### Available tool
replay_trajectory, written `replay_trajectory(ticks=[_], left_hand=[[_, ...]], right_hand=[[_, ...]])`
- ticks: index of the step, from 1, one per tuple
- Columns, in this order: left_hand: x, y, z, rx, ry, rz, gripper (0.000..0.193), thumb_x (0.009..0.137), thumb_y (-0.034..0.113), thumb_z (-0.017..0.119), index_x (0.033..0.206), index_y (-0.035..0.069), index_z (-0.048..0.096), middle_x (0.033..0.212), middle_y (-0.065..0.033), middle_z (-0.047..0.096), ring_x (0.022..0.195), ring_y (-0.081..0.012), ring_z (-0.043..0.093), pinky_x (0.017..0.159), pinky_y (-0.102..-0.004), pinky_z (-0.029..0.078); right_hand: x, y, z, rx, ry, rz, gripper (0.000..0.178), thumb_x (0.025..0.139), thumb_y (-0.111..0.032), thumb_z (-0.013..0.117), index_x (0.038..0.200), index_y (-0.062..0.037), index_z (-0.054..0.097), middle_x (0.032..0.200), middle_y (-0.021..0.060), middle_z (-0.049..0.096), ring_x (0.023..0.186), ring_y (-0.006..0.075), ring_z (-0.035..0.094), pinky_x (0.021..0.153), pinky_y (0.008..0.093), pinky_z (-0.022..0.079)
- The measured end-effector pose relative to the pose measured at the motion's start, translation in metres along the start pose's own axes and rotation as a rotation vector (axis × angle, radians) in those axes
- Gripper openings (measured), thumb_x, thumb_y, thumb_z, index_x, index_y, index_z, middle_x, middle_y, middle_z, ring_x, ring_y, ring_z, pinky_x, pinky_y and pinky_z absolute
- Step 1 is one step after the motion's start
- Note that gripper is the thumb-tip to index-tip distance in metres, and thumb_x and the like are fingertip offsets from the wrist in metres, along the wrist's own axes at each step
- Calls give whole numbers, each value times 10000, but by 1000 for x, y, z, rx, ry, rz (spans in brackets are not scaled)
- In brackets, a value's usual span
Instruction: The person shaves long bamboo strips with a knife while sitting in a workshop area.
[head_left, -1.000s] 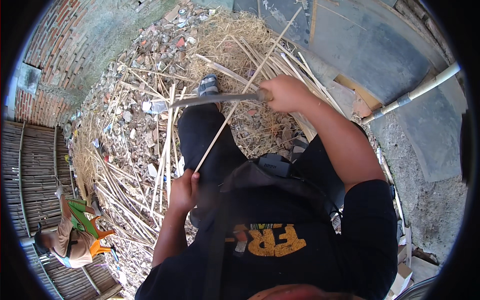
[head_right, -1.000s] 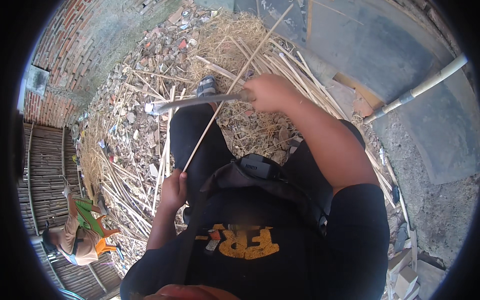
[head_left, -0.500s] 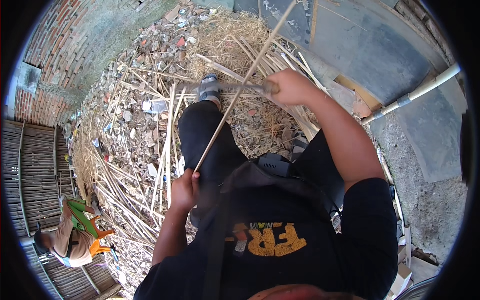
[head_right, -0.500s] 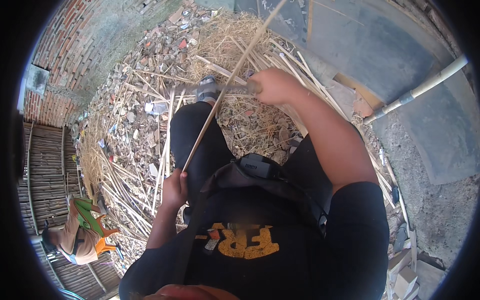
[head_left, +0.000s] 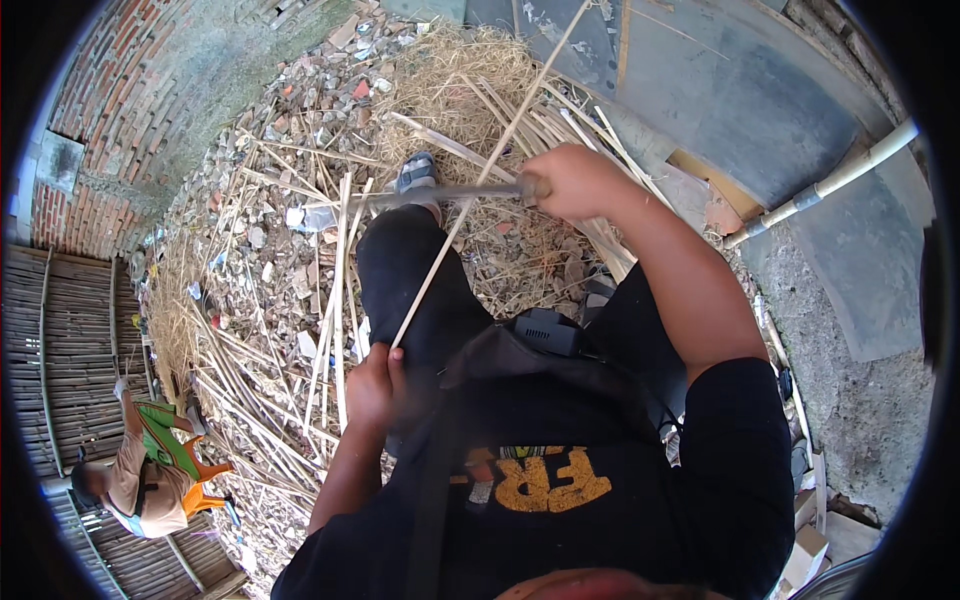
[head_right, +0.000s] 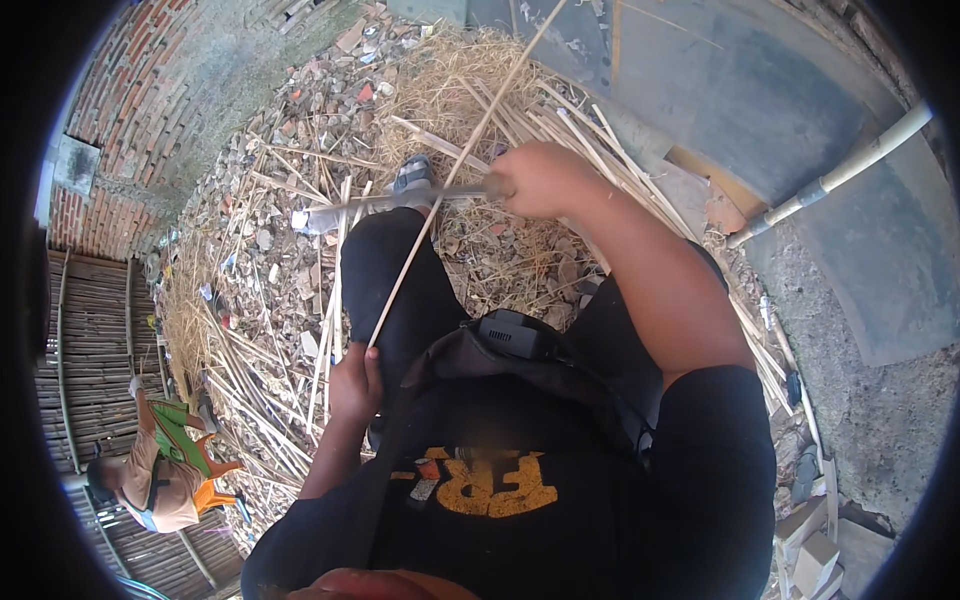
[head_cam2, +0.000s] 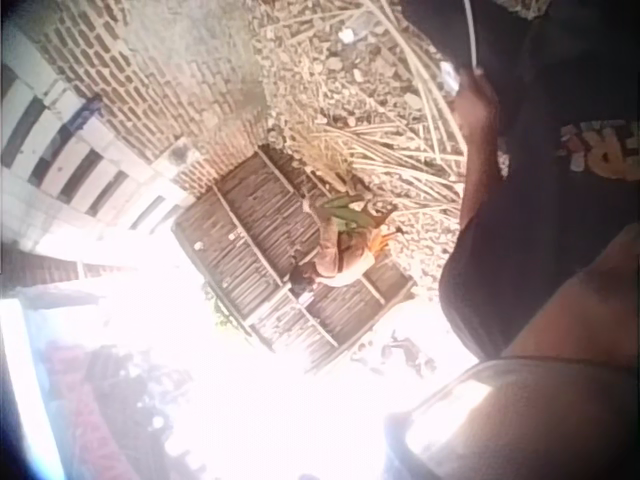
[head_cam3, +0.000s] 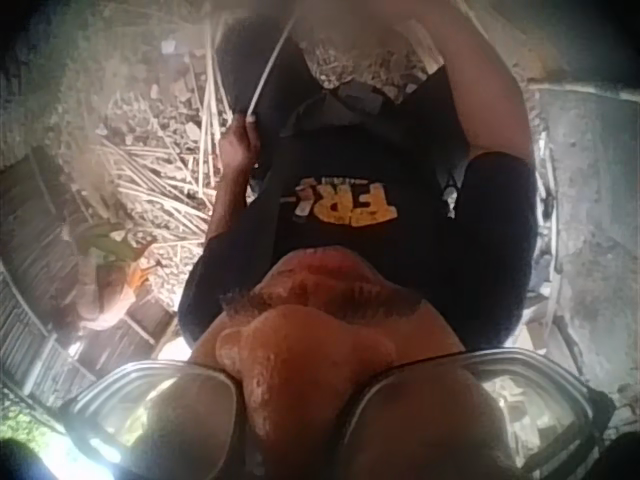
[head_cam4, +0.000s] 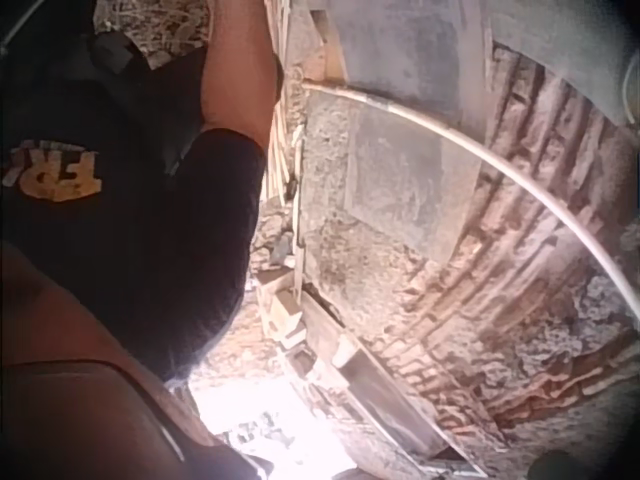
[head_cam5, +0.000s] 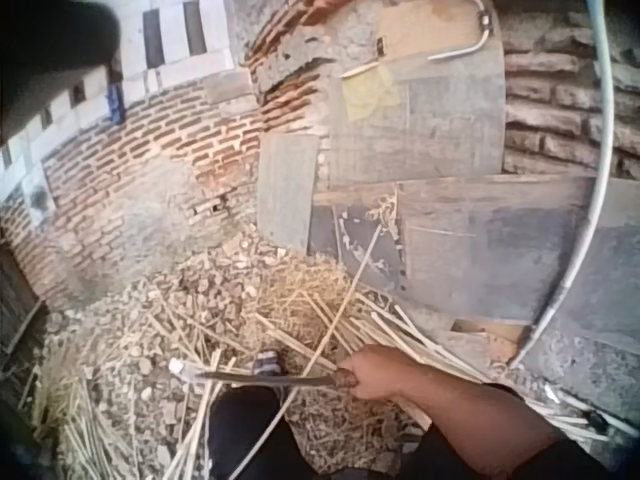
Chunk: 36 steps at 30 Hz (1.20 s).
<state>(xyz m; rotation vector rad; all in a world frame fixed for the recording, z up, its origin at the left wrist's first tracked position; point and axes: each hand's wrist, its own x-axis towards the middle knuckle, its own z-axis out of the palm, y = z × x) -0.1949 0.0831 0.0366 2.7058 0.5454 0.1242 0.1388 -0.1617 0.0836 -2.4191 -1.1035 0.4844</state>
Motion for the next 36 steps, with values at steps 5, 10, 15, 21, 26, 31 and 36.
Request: replay_trajectory(ticks=[5, 10, 15, 21, 26, 31, 36], left_hand=[[1, 2, -5, -63, -19, 19, 356, 1054, 328, 455, 854, 46, 539, 661, -267, 596, 652, -506, 596, 588, -583, 431], [-2, 2, -7, -88, -19, -17, 362, 1055, 330, 447, 852, 47, 545, 661, -265, 590, 652, -501, 597, 587, -581, 428], [-7, 3, -1, -36, 27, -11, 344, 1052, 319, 455, 868, 52, 571, 677, -254, 612, 649, -486, 607, 593, -573, 438], [-6, 4, -4, -48, 24, -28, 336, 1046, 319, 473, 878, 52, 589, 694, -248, 628, 664, -482, 616, 607, -570, 455], [-4, -1, -7, -45, -13, -27, 316, 1040, 308, 493, 875, 56, 588, 700, -250, 632, 671, -479, 622, 611, -571, 463], [-1, 0, 0, -20, 33, -6, 309, 1032, 313, 517, 871, 58, 586, 688, -247, 633, 666, -478, 626, 604, -571, 465], [-1, -3, -5, -33, 31, 15, 295, 1027, 303, 535, 872, 56, 582, 674, -240, 629, 638, -472, 622, 578, -560, 462]], right_hand=[[9, 53, -8, 51, 317, 66, 251, 763, -168, 668, 981, -45, 685, 837, 200, 677, 843, 363, 676, 750, 444, 522], [0, 13, 1, -60, 100, 13, 195, 763, -172, 702, 935, -82, 690, 847, 162, 690, 850, 369, 673, 738, 470, 513], [-1, 30, -8, 70, -21, 28, 257, 776, -222, 770, 962, -61, 695, 844, 168, 683, 847, 344, 672, 747, 453, 509], [-4, 39, -13, 15, 27, 51, 254, 793, -281, 770, 925, -75, 701, 818, 128, 696, 815, 308, 680, 738, 433, 511], [-12, -1, -11, -114, -1, -42, 328, 800, -289, 773, 985, -33, 684, 833, 177, 679, 824, 333, 675, 734, 448, 504], [5, 47, -9, 63, 45, 50, 334, 799, -255, 747, 1030, -23, 681, 872, 198, 687, 859, 352, 678, 768, 454, 512], [4, 34, -5, -57, 128, 105, 247, 775, -207, 711, 975, -63, 685, 878, 162, 694, 858, 354, 682, 767, 450, 529]])
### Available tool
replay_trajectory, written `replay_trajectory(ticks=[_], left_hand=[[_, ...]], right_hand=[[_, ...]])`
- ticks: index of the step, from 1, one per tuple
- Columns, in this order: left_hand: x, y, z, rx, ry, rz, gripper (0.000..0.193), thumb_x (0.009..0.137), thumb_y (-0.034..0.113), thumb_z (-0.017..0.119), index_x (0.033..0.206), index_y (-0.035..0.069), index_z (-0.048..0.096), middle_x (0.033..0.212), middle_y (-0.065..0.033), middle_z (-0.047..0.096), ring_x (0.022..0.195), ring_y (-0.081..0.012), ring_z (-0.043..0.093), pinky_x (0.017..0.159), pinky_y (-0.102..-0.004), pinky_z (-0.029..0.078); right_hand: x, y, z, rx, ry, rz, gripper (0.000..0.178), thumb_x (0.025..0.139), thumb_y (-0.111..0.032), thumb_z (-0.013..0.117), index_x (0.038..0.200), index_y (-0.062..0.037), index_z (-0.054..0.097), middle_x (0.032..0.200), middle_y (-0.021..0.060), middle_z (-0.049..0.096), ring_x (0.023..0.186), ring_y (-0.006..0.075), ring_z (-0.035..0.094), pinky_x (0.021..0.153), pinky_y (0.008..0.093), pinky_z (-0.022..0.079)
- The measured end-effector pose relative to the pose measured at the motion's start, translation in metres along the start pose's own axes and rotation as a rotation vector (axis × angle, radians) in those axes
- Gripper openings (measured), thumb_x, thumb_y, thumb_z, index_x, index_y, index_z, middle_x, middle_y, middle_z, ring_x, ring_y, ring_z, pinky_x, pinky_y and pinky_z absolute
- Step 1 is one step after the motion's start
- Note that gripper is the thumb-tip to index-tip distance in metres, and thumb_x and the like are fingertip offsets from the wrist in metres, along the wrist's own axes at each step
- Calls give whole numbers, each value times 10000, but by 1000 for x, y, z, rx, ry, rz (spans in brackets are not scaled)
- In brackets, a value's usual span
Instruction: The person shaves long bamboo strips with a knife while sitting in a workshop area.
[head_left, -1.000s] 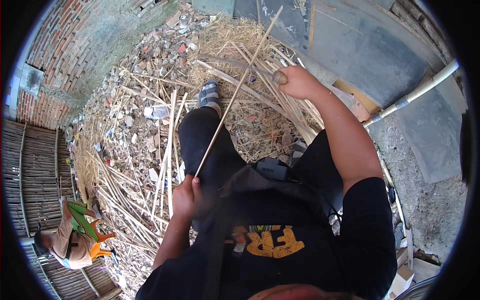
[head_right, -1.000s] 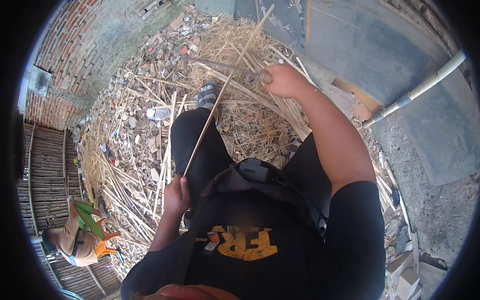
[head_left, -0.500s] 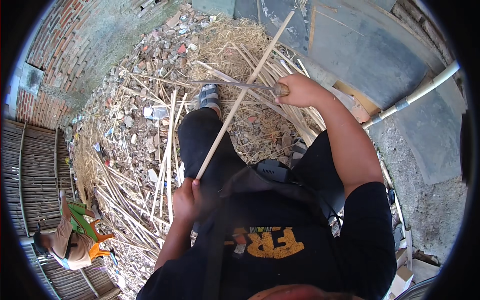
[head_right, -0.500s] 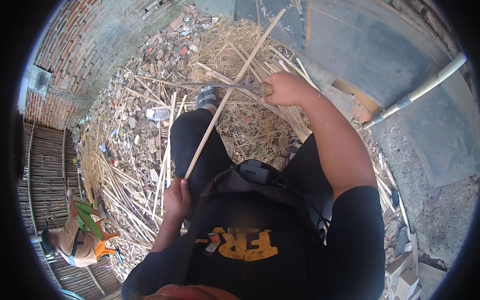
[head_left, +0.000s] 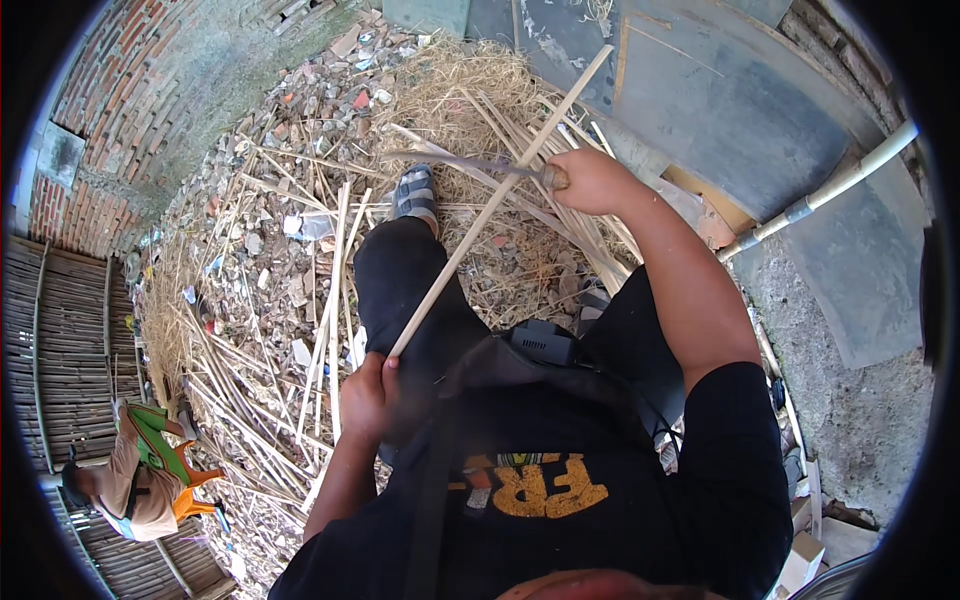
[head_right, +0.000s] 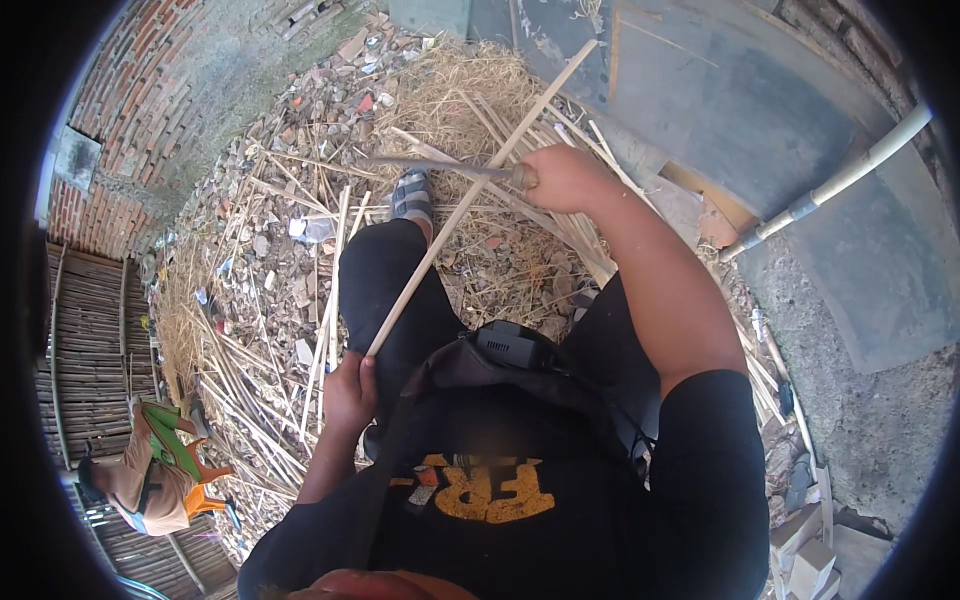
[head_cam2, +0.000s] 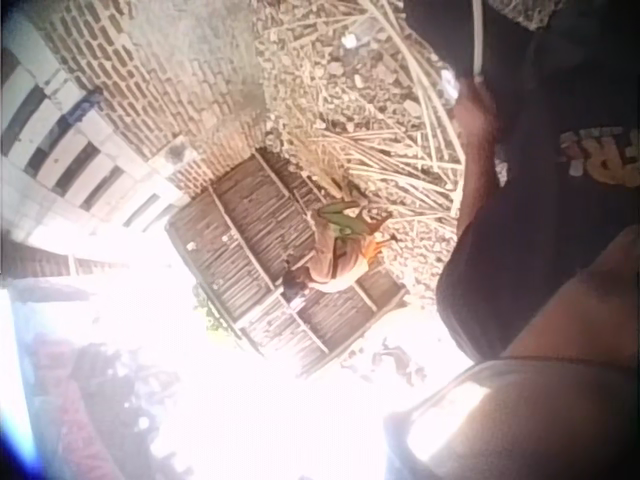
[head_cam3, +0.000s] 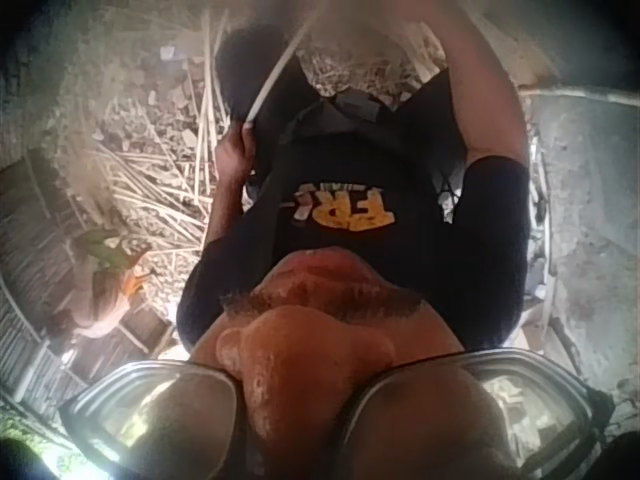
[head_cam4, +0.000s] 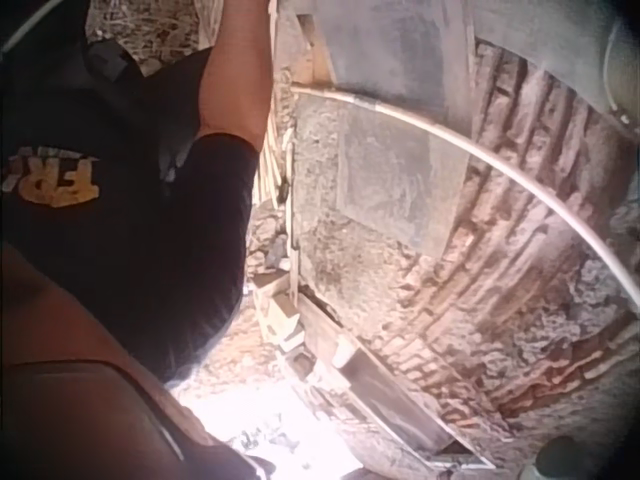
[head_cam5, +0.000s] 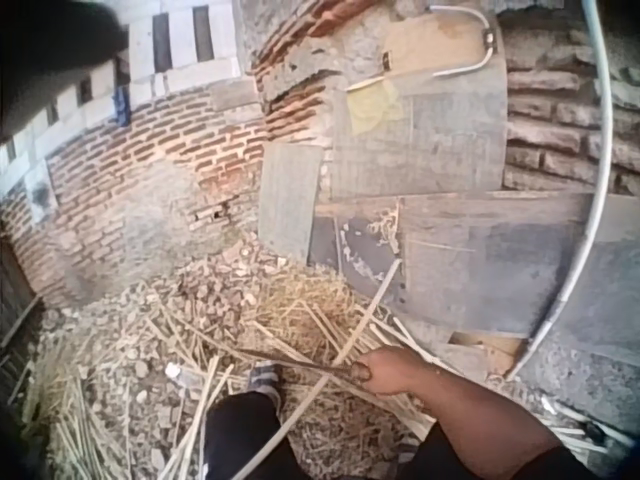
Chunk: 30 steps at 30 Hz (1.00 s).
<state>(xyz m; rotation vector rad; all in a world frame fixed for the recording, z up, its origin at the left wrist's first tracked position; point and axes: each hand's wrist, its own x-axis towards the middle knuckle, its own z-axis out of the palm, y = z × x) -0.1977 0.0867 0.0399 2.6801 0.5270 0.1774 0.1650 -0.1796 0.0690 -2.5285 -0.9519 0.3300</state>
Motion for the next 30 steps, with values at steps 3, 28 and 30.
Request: replay_trajectory(ticks=[3, 28, 30], left_hand=[[0, -5, 0, -32, -22, 6, 285, 1024, 293, 545, 870, 55, 580, 671, -239, 627, 638, -467, 624, 575, -553, 462], [1, -4, 1, -84, -10, -1, 268, 1008, 292, 588, 877, 59, 599, 671, -221, 628, 647, -456, 626, 585, -525, 468], [1, -5, 3, -72, 1, 14, 263, 1007, 290, 589, 881, 60, 603, 672, -220, 630, 643, -454, 628, 583, -525, 469]], right_hand=[[-14, -27, -5, -86, -86, -97, 217, 783, -199, 692, 957, -70, 687, 860, 156, 693, 844, 345, 683, 758, 451, 533], [-2, 20, -15, 42, -33, 24, 299, 798, -229, 728, 1033, -48, 694, 892, 178, 691, 858, 341, 670, 768, 442, 515], [-9, 2, -9, 40, -27, -56, 212, 791, -216, 717, 944, -71, 689, 854, 161, 687, 829, 345, 667, 743, 457, 516]])
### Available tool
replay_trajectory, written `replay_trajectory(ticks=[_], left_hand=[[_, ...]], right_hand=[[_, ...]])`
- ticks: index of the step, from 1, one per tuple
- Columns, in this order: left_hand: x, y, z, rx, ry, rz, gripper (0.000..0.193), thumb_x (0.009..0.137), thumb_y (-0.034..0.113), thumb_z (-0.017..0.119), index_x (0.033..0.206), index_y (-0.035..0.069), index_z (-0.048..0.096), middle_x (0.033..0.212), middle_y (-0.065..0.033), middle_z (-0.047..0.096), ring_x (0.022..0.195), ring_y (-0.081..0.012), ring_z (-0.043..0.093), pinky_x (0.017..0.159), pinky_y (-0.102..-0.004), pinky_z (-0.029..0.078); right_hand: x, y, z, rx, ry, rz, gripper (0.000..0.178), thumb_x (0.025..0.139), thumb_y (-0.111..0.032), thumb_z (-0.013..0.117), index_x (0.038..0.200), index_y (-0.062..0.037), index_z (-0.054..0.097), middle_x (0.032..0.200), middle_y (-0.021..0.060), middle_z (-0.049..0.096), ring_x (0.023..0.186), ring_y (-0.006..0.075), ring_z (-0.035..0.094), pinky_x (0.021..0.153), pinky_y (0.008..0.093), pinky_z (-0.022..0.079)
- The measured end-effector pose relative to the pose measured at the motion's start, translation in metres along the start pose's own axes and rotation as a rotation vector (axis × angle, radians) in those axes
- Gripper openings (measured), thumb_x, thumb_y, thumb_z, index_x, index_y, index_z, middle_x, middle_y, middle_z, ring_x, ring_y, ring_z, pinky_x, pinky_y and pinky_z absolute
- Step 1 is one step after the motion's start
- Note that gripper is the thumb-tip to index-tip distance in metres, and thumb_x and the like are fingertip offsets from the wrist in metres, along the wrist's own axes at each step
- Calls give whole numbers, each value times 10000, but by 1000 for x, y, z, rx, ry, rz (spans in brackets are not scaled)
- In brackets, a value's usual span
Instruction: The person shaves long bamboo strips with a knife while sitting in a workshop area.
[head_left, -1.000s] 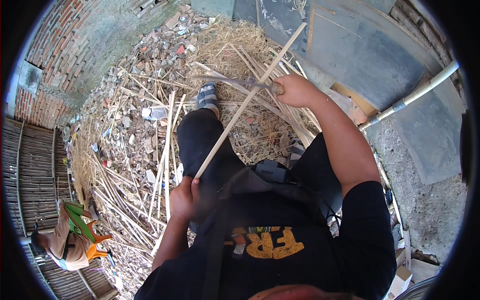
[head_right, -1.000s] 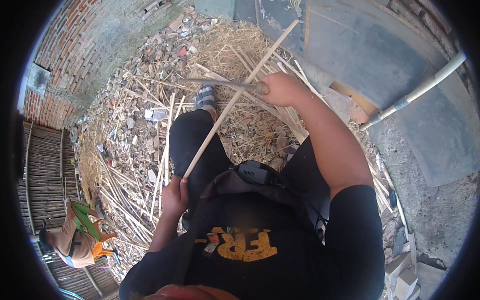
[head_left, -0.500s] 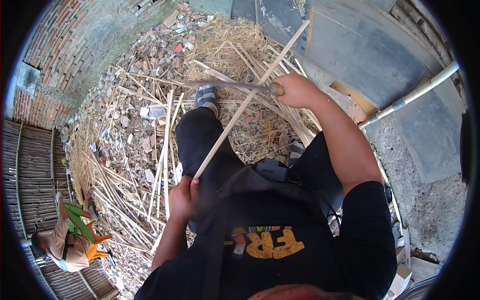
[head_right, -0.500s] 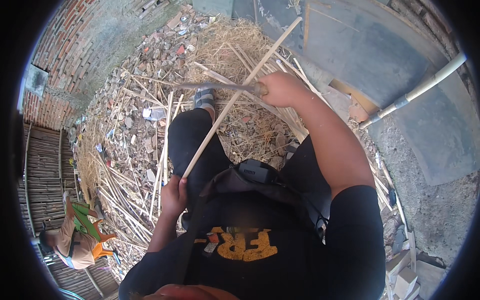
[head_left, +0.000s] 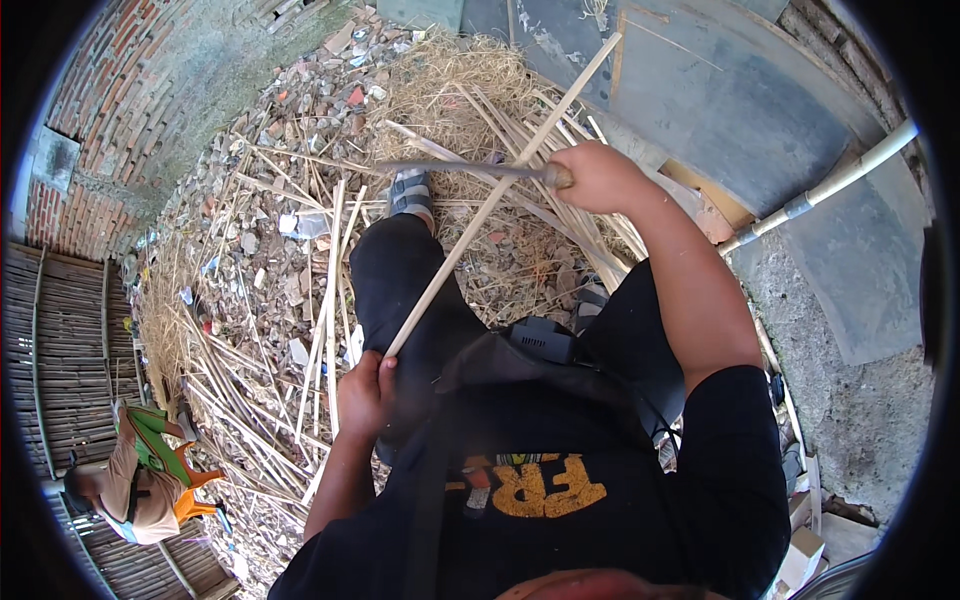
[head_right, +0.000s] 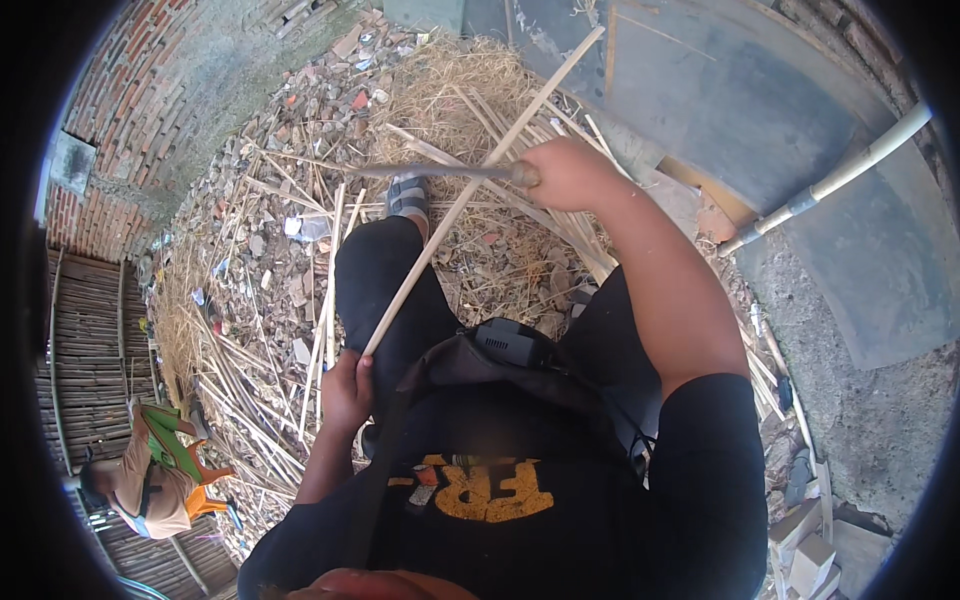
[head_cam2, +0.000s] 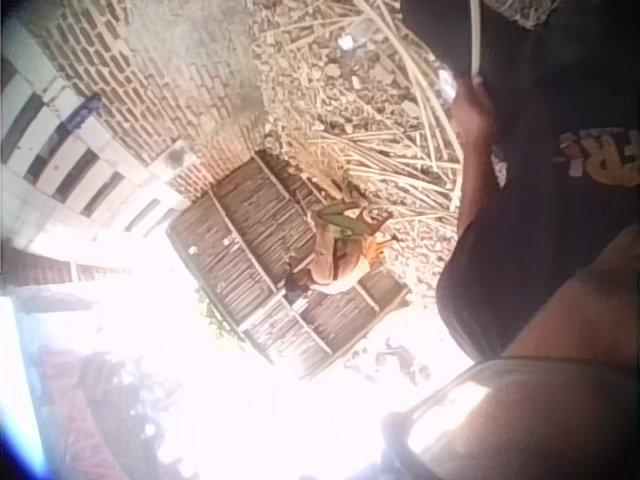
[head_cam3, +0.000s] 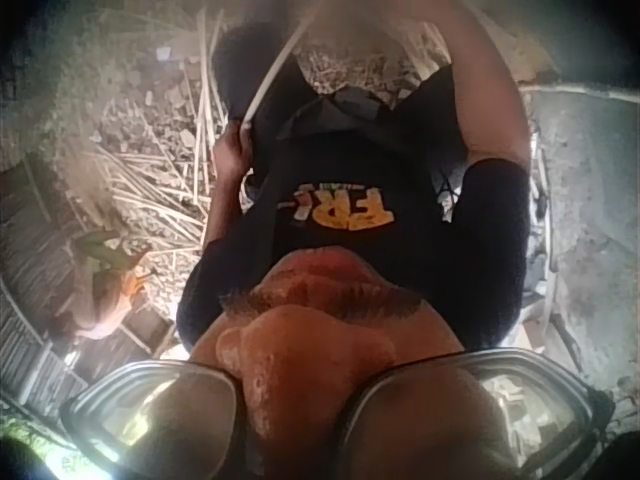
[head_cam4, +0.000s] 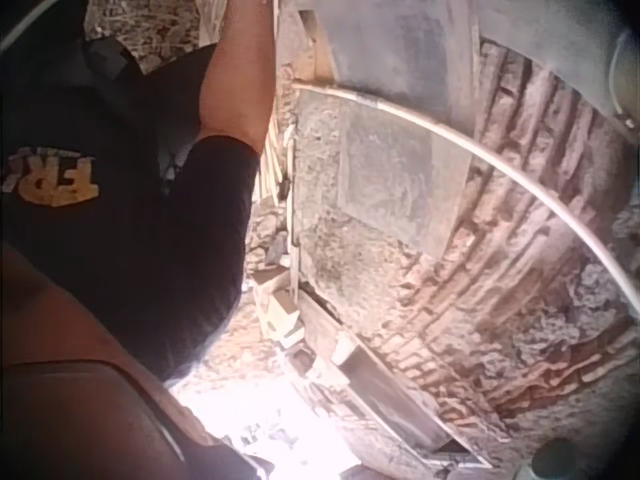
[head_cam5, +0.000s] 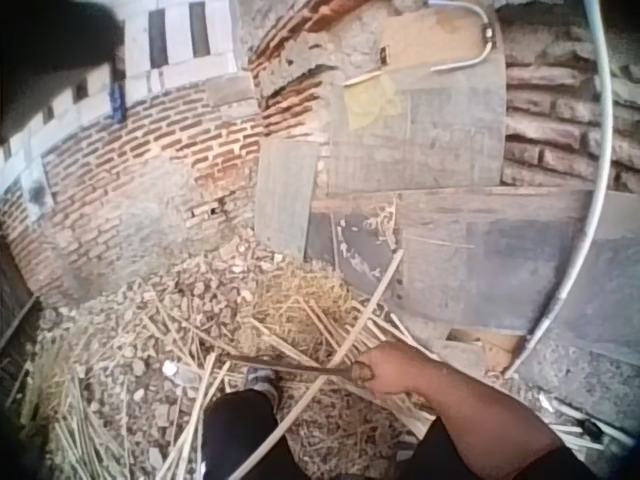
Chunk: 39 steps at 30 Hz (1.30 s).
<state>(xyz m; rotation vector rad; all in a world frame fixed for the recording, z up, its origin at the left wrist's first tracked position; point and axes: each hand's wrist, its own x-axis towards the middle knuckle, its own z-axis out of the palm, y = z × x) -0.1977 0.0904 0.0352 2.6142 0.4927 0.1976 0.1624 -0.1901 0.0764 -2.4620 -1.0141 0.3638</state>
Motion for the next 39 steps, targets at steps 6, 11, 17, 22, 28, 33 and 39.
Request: replay_trajectory(ticks=[6, 11, 17, 22, 28, 33, 39], left_hand=[[-4, -8, 9, 26, 68, 25, 255, 998, 295, 602, 894, 63, 614, 674, -217, 636, 626, -451, 629, 573, -524, 472], [-1, 1, 4, 54, 68, 9, 262, 995, 303, 605, 889, 63, 610, 677, -218, 637, 633, -450, 632, 578, -527, 476], [1, 0, -2, 30, -2, -17, 269, 995, 306, 606, 879, 63, 602, 680, -220, 637, 645, -451, 633, 579, -525, 474], [2, 4, 4, 63, 53, 28, 257, 990, 293, 616, 874, 64, 599, 667, -213, 631, 630, -448, 629, 573, -523, 471], [-3, -1, 3, 31, 55, 20, 244, 981, 277, 632, 869, 63, 597, 662, -208, 631, 624, -443, 631, 563, -516, 471], [-2, -4, 6, 54, 74, 26, 240, 974, 277, 641, 875, 62, 602, 664, -210, 631, 626, -442, 633, 565, -506, 477], [1, 4, 8, 27, 108, 28, 228, 964, 264, 660, 872, 60, 615, 661, -207, 629, 619, -433, 633, 565, -496, 481]], right_hand=[[2, 4, -9, 108, -100, -23, 254, 774, -211, 726, 969, -54, 688, 895, 182, 701, 861, 337, 683, 778, 441, 531], [8, 16, -6, 30, 42, 81, 326, 794, -260, 762, 1024, -45, 679, 886, 210, 678, 867, 373, 666, 761, 448, 513], [-6, -30, 4, -74, -65, -95, 186, 756, -198, 742, 897, -86, 693, 816, 142, 690, 803, 342, 674, 728, 445, 519], [12, 21, 5, 104, -13, 82, 220, 769, -202, 703, 946, -72, 688, 814, 150, 681, 793, 333, 667, 729, 445, 511], [5, -5, 0, 4, 52, -1, 252, 778, -203, 717, 976, -51, 685, 815, 180, 673, 786, 356, 660, 732, 452, 513], [-8, -33, 3, -159, -44, -103, 219, 769, -201, 723, 901, -39, 656, 779, 185, 657, 779, 355, 667, 705, 463, 507], [11, 21, -5, 58, 129, 51, 326, 788, -234, 740, 1045, -37, 701, 823, 187, 675, 817, 355, 676, 742, 450, 514]])
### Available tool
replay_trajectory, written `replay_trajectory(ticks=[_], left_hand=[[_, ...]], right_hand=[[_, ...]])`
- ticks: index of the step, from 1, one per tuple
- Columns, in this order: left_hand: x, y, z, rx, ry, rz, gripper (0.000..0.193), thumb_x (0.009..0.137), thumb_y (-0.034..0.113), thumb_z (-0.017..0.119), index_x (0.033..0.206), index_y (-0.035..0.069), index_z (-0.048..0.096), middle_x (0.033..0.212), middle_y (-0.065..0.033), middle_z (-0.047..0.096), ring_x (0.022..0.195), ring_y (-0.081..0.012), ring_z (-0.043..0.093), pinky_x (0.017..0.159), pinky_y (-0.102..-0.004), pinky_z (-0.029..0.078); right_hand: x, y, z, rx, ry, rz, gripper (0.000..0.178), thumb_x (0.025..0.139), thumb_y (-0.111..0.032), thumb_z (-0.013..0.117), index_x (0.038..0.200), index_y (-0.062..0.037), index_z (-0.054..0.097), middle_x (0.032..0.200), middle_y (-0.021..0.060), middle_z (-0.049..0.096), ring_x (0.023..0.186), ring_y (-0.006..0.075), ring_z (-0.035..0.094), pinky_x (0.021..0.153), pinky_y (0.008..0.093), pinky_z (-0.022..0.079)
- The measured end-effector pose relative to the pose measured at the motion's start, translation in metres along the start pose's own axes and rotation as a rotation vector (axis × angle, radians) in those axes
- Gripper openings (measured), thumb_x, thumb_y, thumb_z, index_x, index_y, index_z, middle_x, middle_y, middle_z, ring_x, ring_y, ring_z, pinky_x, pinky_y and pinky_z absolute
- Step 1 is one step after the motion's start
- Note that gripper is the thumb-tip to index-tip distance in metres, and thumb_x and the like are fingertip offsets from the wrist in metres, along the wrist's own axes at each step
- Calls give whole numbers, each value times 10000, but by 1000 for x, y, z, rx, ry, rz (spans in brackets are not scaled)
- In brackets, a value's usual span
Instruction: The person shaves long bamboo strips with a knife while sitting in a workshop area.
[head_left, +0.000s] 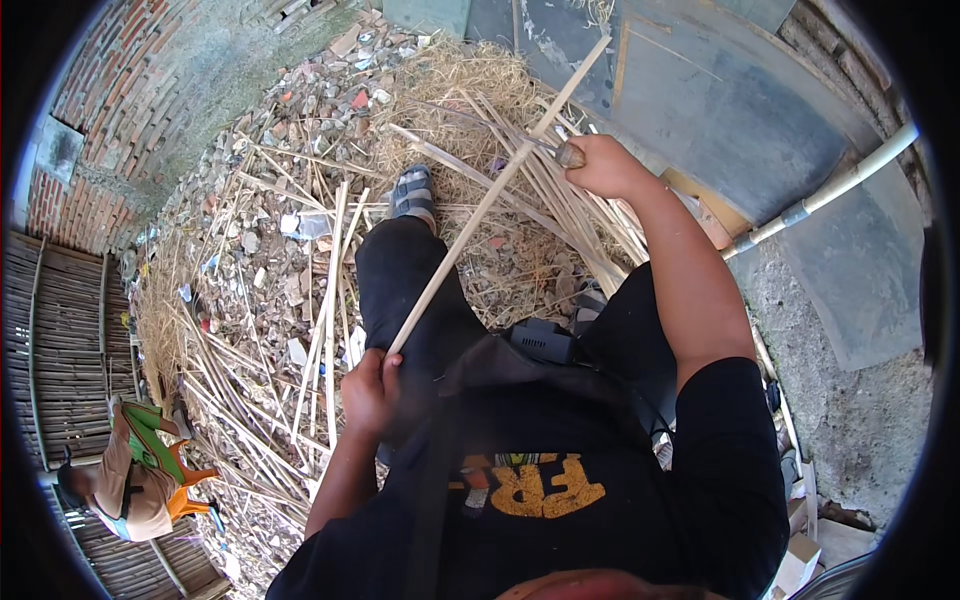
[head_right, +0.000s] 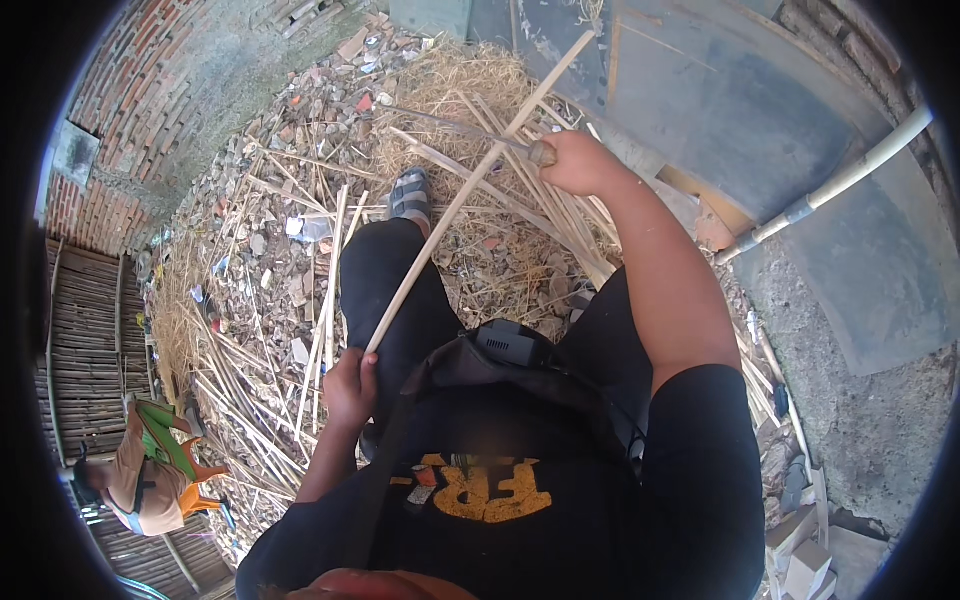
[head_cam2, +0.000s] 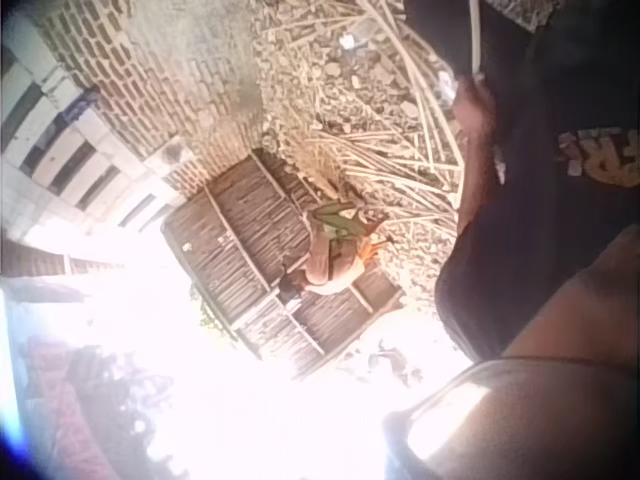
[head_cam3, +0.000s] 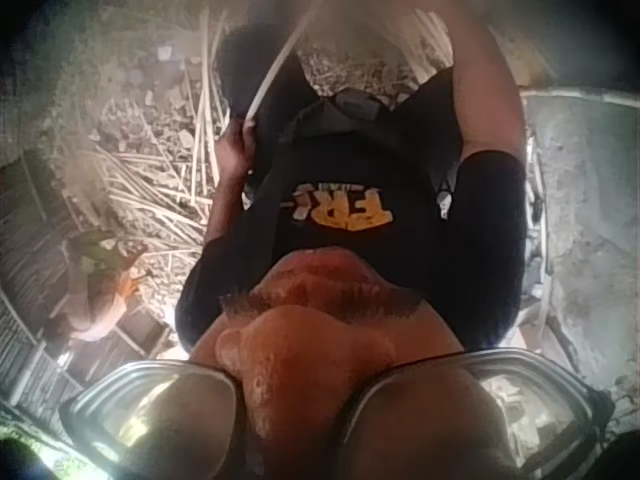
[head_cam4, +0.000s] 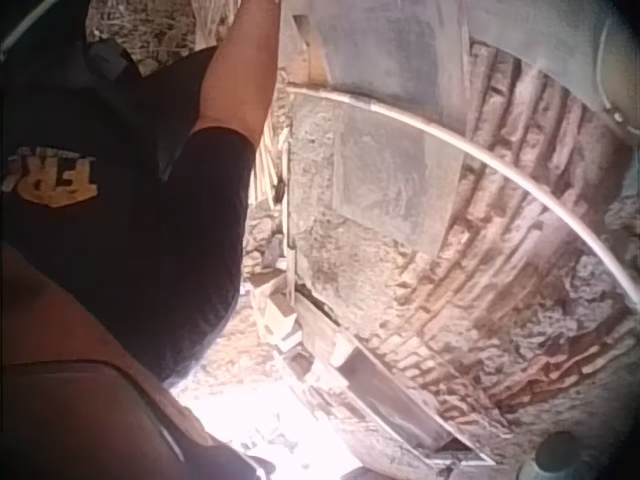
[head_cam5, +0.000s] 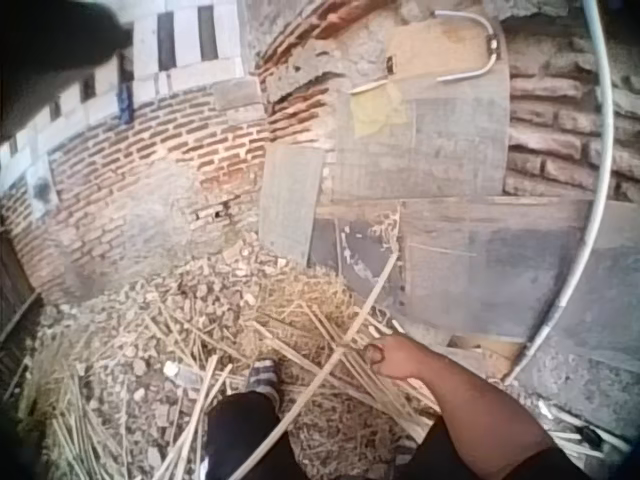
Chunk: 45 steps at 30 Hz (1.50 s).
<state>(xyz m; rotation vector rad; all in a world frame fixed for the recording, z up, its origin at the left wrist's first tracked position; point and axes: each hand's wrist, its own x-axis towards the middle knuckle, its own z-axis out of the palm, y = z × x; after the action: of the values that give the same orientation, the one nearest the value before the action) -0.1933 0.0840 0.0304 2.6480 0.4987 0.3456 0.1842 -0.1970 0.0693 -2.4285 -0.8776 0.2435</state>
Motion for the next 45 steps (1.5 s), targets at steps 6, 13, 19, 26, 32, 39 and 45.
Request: replay_trajectory(ticks=[6, 13, 19, 26, 32, 39, 45], left_hand=[[-2, -5, -4, -11, -24, -6, 235, 960, 265, 667, 858, 60, 615, 652, -197, 631, 603, -426, 633, 551, -493, 477], [-1, -4, 5, 45, 33, 11, 253, 956, 295, 667, 865, 66, 613, 667, -202, 644, 614, -428, 641, 558, -507, 488], [-3, -2, -4, 78, -13, 11, 254, 959, 303, 659, 877, 68, 612, 676, -202, 649, 615, -429, 641, 556, -515, 486], [-6, -10, 3, 64, 13, 28, 246, 962, 290, 654, 862, 71, 601, 660, -199, 638, 602, -426, 633, 547, -515, 480], [-5, -3, 4, 56, 41, 21, 239, 961, 284, 656, 863, 72, 605, 671, -198, 642, 618, -426, 637, 560, -515, 482], [-14, -13, -6, 62, 38, -16, 245, 976, 287, 633, 888, 59, 612, 703, -199, 655, 642, -424, 646, 582, -510, 490], [-7, -6, -3, 75, 39, -29, 224, 1000, 248, 594, 907, 45, 577, 700, -226, 635, 645, -460, 632, 574, -531, 467]], right_hand=[[-16, -42, 4, -88, -165, -65, 209, 763, -153, 689, 965, -101, 700, 843, 141, 697, 802, 333, 678, 733, 455, 526], [-5, -10, 2, 47, -84, -62, 262, 755, -190, 725, 986, -65, 711, 812, 174, 694, 781, 348, 685, 719, 437, 527], [-3, 1, -2, -102, -27, 37, 295, 779, -206, 707, 1037, -63, 706, 881, 180, 699, 860, 365, 680, 762, 446, 529], [-21, -46, 8, -136, -165, -117, 250, 770, -205, 707, 977, -65, 698, 861, 165, 695, 837, 359, 677, 752, 455, 520], [4, 15, -2, -34, 41, 54, 470, 792, -256, 737, 1177, 6, 672, 952, 226, 701, 919, 372, 680, 819, 446, 516], [-22, -16, -17, 101, 78, -22, 512, 802, -313, 788, 1189, -5, 656, 895, 203, 688, 887, 343, 679, 793, 422, 514], [-26, -22, -16, -32, 60, -114, 363, 822, -302, 762, 1075, -58, 671, 828, 157, 685, 822, 355, 680, 725, 448, 524]])
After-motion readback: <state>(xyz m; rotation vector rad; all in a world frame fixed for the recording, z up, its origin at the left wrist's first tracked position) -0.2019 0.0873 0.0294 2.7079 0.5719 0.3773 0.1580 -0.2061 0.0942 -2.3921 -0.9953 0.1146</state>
